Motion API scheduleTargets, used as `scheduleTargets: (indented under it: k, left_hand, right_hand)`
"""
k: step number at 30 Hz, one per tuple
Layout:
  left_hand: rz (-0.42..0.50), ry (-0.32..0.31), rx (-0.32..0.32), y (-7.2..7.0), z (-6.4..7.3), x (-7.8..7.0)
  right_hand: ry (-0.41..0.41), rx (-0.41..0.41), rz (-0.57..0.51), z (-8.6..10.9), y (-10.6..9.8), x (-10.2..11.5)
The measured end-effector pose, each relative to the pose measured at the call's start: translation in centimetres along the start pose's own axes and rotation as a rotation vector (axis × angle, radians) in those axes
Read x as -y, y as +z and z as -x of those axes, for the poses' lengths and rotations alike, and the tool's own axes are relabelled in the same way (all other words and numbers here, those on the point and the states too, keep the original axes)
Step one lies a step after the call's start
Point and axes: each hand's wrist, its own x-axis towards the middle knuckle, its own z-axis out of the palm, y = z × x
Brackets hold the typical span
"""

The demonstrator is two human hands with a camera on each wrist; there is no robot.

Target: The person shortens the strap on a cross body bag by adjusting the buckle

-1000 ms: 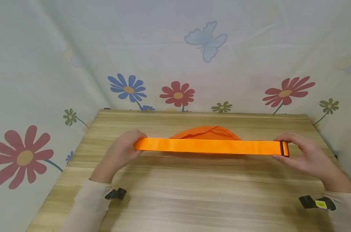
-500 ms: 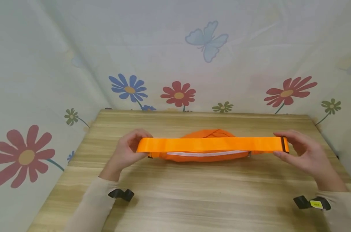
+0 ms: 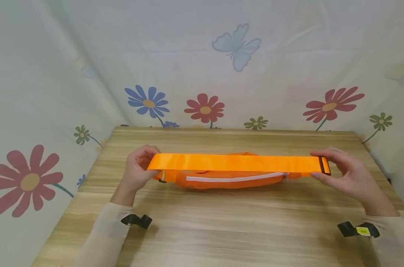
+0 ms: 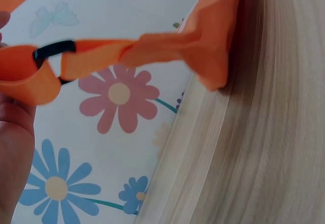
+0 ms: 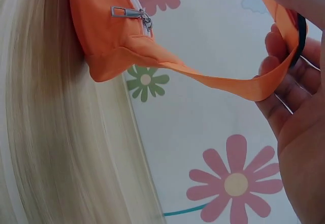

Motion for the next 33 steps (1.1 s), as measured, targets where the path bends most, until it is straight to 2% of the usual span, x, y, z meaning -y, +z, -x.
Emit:
scheduleTargets:
  k: [5, 10, 13, 16, 19, 22, 29, 33]
  left_hand:
    - [-0.102, -0.096, 0.043, -0.6, 0.6, -0.8]
    - [-0.32, -0.208, 0.115, -1.2, 1.1, -1.4]
    - [-0.471, -0.253, 0.159, -1.6, 1.1, -1.3]
    - [-0.573, -0.249, 0.212, -2.0, 1.0, -0.9]
    - [-0.635, -0.215, 0.247, -2.4, 0.8, -0.4]
    - [-0.668, -0.2, 0.264, -2.7, 0.5, -0.1]
    - [-0.741, -0.243, 0.298, -3.0, 0.2, -0.2]
    - [-0.75, -0.256, 0.303, -3.0, 0.2, -0.2]
  right_hand:
    - [0.015, 0.011, 0.025, 0.2, -0.3, -0.6]
    - [0.039, 0.007, 0.042, 0.6, -0.8, -1.0]
    - [0.032, 0.004, 0.049, 0.6, -1.0, -1.1]
    - [0.028, -0.001, 0.061, 0.6, -1.0, -1.2]
    - [0.042, -0.011, 0.087, 0.6, -1.0, -1.3]
    - [0.055, -0.015, 0.111, 0.6, -0.9, -1.4]
    - [0.059, -0.016, 0.101, 0.5, -0.8, -1.2]
    - [0.065, -0.025, 0.086, 0.6, -0.7, -1.0]
